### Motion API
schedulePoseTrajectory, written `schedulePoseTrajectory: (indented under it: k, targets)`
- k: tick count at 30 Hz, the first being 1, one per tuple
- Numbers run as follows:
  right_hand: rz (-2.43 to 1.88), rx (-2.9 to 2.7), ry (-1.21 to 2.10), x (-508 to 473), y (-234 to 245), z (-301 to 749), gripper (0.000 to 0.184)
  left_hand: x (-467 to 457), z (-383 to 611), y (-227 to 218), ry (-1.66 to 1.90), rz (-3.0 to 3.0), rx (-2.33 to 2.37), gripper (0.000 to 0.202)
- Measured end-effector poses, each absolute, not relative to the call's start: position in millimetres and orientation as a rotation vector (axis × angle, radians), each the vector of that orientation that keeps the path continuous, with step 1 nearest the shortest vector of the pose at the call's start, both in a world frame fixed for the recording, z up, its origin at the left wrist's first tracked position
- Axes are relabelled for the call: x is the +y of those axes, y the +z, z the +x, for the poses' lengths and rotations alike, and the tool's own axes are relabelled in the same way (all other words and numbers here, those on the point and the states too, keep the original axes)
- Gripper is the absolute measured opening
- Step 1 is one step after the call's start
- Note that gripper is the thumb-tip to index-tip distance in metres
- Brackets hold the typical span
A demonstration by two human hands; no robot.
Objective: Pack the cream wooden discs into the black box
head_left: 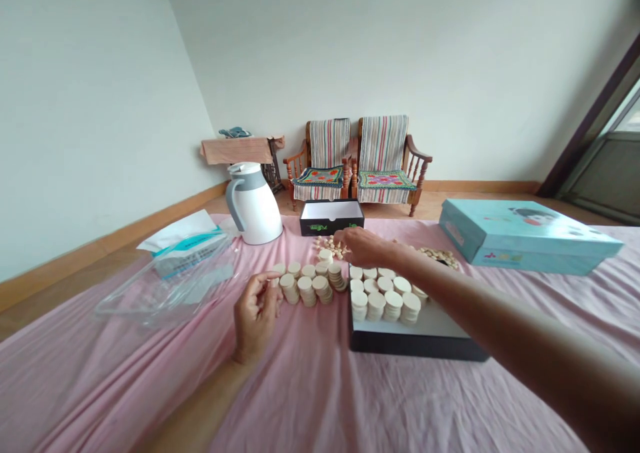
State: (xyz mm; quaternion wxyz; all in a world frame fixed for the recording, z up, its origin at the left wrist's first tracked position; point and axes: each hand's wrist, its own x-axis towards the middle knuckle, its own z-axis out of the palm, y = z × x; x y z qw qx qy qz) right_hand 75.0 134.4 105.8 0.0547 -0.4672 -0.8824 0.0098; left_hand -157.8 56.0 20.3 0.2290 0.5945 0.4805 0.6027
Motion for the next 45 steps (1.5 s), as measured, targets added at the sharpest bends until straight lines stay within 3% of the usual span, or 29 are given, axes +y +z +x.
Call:
schedulePoseTrajectory:
  k: [8, 19, 33, 38, 45]
  targets:
    - [-1.157, -3.064, 0.183, 200, 81, 46, 0.059, 54, -167, 34, 1.721, 1.585, 1.398, 0.02]
    - [-0.79, -3.307, 0.205, 216, 63, 40, 0.044, 55, -173, 38, 1.741, 1.557, 1.411, 0.019]
    - [-0.903, -3.239, 0.129, 213, 58, 34, 0.039, 57, -173, 34, 1.68, 1.589, 1.44, 0.02]
    - [-0.939, -3.167, 0.132, 208, 73, 40, 0.035, 59, -174, 33, 1.669, 1.624, 1.478, 0.02]
    - [-1.071, -2.944, 0.145, 153, 132, 108, 0.033, 62, -176, 30, 1.657, 1.645, 1.454, 0.018]
